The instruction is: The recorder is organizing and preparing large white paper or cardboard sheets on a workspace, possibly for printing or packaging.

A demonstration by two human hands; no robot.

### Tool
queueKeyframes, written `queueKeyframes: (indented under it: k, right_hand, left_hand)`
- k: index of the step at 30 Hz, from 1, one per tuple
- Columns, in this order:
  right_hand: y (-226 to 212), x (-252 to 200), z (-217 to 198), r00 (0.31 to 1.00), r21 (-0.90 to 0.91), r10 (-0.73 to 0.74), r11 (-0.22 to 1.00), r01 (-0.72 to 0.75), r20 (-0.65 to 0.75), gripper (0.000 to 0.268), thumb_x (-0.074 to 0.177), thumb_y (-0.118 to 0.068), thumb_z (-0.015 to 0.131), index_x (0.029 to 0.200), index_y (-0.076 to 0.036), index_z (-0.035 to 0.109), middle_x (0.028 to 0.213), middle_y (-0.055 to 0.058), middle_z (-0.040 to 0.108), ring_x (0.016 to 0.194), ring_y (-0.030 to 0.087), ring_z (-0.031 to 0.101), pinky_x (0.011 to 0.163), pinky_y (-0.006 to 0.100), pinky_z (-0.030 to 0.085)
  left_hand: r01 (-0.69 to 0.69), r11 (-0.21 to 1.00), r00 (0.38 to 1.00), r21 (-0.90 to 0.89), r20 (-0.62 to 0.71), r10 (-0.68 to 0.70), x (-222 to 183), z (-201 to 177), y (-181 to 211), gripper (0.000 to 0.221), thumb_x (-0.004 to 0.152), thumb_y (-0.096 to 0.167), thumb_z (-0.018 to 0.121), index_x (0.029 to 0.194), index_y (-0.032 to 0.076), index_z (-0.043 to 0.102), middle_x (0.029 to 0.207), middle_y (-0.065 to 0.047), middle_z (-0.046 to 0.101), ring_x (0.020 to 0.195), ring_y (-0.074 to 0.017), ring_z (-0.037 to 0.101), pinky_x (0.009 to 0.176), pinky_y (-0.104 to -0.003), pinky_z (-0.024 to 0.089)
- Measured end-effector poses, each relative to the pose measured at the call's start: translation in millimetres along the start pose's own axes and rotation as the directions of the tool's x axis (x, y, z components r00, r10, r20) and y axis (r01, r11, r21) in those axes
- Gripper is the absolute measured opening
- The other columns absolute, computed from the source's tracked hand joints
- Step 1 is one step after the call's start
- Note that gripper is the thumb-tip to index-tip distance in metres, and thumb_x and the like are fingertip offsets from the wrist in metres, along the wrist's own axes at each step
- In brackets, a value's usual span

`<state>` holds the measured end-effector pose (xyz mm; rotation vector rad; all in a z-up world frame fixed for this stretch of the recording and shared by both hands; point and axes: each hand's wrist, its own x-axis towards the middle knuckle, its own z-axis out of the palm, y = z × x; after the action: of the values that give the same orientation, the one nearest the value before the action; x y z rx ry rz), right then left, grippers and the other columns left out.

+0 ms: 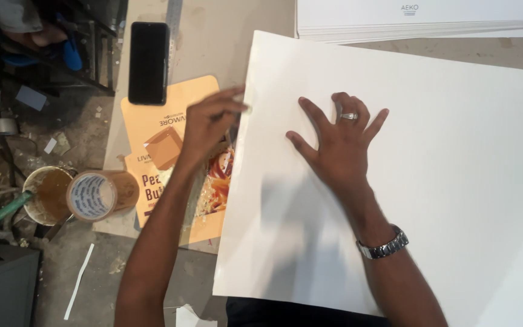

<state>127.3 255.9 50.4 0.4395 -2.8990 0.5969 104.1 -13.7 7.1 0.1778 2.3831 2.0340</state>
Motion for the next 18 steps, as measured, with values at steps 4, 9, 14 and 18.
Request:
queueKeyframes:
  k: [4, 9, 14, 18]
  right_hand:
    - [1, 0, 0, 1.0, 0.009, 0.001, 1.0, -0.001, -0.001, 0.057, 0.095, -0.058, 0.071, 0.143, -0.027, 0.063, 0.142, 0.02, 0.046, 0.14, 0.04, 0.03, 0.109, 0.084, 0.004]
    - [3, -1, 1, 1.0, 0.026, -0.017, 1.0, 0.017, 0.002, 0.058, 0.096, -0.056, 0.073, 0.144, -0.026, 0.063, 0.143, 0.02, 0.047, 0.141, 0.04, 0.029, 0.109, 0.084, 0.003]
    - [5, -1, 0, 1.0, 0.037, -0.022, 0.999, 0.021, 0.013, 0.058, 0.099, -0.054, 0.074, 0.146, -0.023, 0.063, 0.144, 0.022, 0.047, 0.143, 0.04, 0.027, 0.111, 0.083, 0.001]
    - [8, -4, 2, 0.999, 0.049, -0.039, 0.998, 0.038, 0.014, 0.057, 0.101, -0.053, 0.074, 0.147, -0.022, 0.064, 0.145, 0.023, 0.047, 0.144, 0.041, 0.027, 0.111, 0.082, 0.0]
  left_hand:
    - [0.008, 0.993, 1.0, 0.114, 0.004, -0.009, -62, 0, 8, 0.028, 0.089, -0.007, 0.062, 0.108, 0.005, 0.079, 0.138, -0.015, 0.069, 0.114, -0.0212, 0.073, 0.092, -0.03, 0.062]
    - [-0.003, 0.966, 1.0, 0.26, 0.016, -0.002, -146, 0, 19, 0.024, 0.089, -0.006, 0.069, 0.108, 0.005, 0.079, 0.138, -0.014, 0.068, 0.116, -0.0232, 0.073, 0.098, -0.032, 0.061]
    - [-0.193, 0.872, 0.981, 0.449, 0.098, 0.167, -224, 0, 37, 0.023, 0.077, -0.004, 0.078, 0.098, 0.005, 0.08, 0.132, -0.014, 0.07, 0.117, -0.0284, 0.072, 0.093, -0.036, 0.063]
    - [-0.217, 0.89, 0.976, 0.401, 0.059, 0.211, -275, 4, 55, 0.02, 0.083, -0.006, 0.079, 0.1, 0.005, 0.08, 0.136, -0.021, 0.065, 0.115, -0.0301, 0.074, 0.087, -0.034, 0.068]
